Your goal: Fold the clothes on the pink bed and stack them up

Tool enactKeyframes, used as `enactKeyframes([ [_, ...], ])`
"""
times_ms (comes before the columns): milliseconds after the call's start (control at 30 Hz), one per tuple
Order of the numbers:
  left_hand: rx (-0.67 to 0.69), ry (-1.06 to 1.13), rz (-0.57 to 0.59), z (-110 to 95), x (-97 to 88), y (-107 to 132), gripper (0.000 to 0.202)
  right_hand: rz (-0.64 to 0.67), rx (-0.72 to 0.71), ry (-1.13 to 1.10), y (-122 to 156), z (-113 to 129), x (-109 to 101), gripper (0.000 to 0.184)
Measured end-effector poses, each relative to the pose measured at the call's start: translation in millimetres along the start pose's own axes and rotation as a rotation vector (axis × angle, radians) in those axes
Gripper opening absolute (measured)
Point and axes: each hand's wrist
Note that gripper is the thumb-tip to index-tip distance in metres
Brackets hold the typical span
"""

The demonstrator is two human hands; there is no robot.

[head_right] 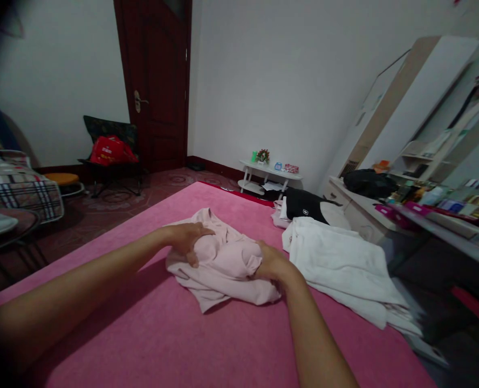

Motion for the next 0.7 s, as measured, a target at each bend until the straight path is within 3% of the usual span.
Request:
enactKeyframes([
  [133,-0.012,0.236,-0.064,-2.9,1.4,33.0,0.088,0.205,-0.099,-0.08,3.2,18.7,-4.5,0.061],
  [233,0.037,0.629,0.079,7.8,-4.0,62.2,0.057,0.44,-0.155,-0.156,-1.3,35.8,-22.6,0.052],
  [267,0.044,0.762,0.102,14.6,-9.5,68.8,0.052,0.445,-0.171,-0.16,-6.8,41.8,-30.3,0.051],
  [300,0.027,0.874,0.08,22.8,-16.9,72.6,0.05,0.365,-0.188,-0.172,-14.9,47.3,-38.0,0.051],
  [333,-0.024,0.952,-0.003,32.1,-26.0,73.1,0.05,0.202,-0.199,-0.196,-25.2,51.9,-45.2,0.051],
  [400,-0.191,0.961,-0.35,52.5,-44.9,64.3,0.053,-0.288,-0.188,-0.257,-50.1,56.1,-55.8,0.053],
  [467,-0.37,0.759,-0.765,71.8,-56.4,46.4,0.061,-0.738,-0.168,-0.297,-73.1,51.7,-58.5,0.055],
  [500,-0.438,0.62,-0.907,80.0,-56.5,35.9,0.066,-0.871,-0.159,-0.299,-81.3,46.2,-56.4,0.057],
  [533,-0.488,0.487,-0.973,86.8,-51.9,25.4,0.071,-0.938,-0.146,-0.288,-86.3,38.4,-52.3,0.059],
  [600,-0.537,0.286,-0.894,96.1,-29.3,5.2,0.08,-0.936,-0.091,-0.235,-86.5,16.8,-40.7,0.06],
  [700,-0.523,0.114,-0.659,101.6,22.4,-19.6,0.067,-0.909,0.064,-0.073,-65.4,-27.2,-26.2,0.058],
])
Point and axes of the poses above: each hand's wrist, its own y-axis away from the middle knuckle, its own x-axis out of the palm, z = x × y, and after that the axes turned 2 degrees about -x, right-handed
